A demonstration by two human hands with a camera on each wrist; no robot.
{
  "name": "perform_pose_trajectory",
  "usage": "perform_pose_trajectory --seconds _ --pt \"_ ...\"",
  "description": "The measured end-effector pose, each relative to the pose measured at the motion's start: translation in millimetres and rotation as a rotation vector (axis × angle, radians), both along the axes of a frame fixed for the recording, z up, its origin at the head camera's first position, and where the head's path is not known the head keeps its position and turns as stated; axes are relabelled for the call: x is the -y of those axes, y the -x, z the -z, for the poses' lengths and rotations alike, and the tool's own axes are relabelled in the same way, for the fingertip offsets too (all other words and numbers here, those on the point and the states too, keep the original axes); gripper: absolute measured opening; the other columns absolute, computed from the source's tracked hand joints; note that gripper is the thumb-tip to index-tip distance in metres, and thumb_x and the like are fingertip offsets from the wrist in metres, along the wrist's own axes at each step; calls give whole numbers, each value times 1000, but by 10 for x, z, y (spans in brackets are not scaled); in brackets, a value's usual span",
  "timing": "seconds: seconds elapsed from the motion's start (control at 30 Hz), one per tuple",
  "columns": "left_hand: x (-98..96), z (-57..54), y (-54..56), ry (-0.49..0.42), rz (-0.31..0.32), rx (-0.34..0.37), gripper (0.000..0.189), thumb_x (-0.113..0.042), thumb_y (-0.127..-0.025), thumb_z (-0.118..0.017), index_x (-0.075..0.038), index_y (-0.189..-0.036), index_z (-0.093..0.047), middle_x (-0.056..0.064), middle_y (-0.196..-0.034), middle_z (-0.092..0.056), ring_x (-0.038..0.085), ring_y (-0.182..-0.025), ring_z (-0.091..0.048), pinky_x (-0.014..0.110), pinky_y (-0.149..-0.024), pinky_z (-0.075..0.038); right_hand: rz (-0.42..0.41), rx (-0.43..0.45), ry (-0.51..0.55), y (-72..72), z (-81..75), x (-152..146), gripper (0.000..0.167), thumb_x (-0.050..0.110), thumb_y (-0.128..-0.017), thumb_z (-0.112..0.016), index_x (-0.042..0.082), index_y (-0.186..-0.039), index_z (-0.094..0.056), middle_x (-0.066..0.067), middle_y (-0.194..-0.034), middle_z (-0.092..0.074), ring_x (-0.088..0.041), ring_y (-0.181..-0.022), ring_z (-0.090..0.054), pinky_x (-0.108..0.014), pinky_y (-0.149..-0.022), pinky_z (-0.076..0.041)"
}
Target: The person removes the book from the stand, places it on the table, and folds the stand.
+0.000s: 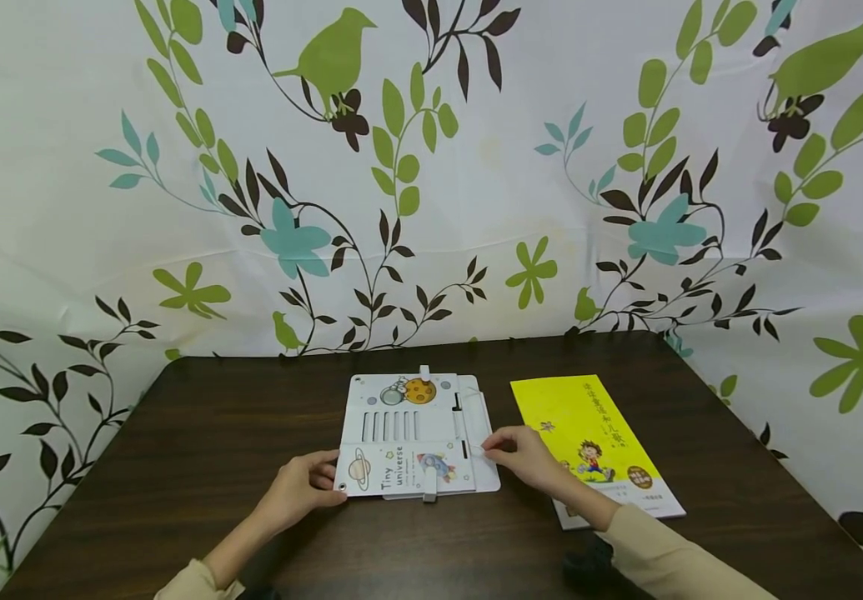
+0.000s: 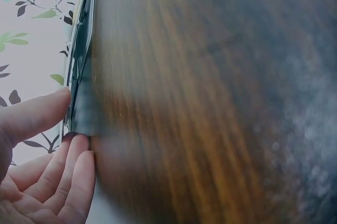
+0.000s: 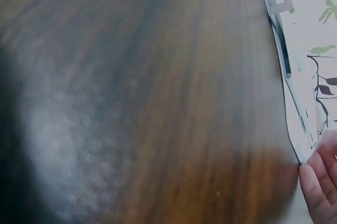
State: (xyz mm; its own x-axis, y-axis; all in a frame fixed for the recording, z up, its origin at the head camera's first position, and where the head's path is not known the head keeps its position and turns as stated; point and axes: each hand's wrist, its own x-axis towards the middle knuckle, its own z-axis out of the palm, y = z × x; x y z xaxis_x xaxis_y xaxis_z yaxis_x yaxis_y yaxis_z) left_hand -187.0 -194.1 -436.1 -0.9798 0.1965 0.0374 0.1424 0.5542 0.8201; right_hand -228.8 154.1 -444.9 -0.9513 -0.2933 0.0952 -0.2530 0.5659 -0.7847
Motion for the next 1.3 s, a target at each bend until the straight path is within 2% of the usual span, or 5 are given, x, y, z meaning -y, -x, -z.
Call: perform_pose_trajectory --seconds 0.33,0.63,0.83,1.03,1.3 --pt "-6 -12 1 1 5 -7 63 -4 -62 -80 12 -116 -54 6 -81 -62 15 -71 -59 21 -57 -47 -1 -18 -20 23 -12 26 8 7 -81 -66 7 -87 -71 -4 -90 -68 -14 -77 -54 -24 -71 -47" --pt "-7 3 7 1 9 -10 62 -3 -62 -80 13 -116 -54 6 -81 -62 15 -70 -58 21 -57 -47 -64 -53 -61 35 -59 32 9 3 -80 -66 5 -86 -72 -3 -86 -68 -14 -78 -55 -30 -75 -48" --pt "-5 9 5 2 5 -9 63 -3 -62 -80 13 -116 -53 6 -82 -62 15 -71 -58 21 -57 -47 -113 -97 -122 73 -65 63 7 2 -79 -67 3 -83 -72 -4 -83 -69 -12 -75 -56 -26 -71 -49" --pt "-4 16 3 1 9 -9 63 -4 -62 -80 13 -117 -53 7 -82 -62 15 -71 -58 21 -57 -47 -126 -122 -196 87 -121 104 6 1 -76 -69 3 -80 -73 -3 -78 -68 -10 -68 -54 -22 -64 -46" --pt "-10 4 -4 12 4 -15 63 -3 -62 -80 13 -116 -53 7 -81 -62 15 -70 -59 21 -56 -47 -130 -105 -224 82 -174 134 4 1 -76 -70 3 -78 -73 -4 -76 -69 -11 -66 -52 -21 -60 -44"
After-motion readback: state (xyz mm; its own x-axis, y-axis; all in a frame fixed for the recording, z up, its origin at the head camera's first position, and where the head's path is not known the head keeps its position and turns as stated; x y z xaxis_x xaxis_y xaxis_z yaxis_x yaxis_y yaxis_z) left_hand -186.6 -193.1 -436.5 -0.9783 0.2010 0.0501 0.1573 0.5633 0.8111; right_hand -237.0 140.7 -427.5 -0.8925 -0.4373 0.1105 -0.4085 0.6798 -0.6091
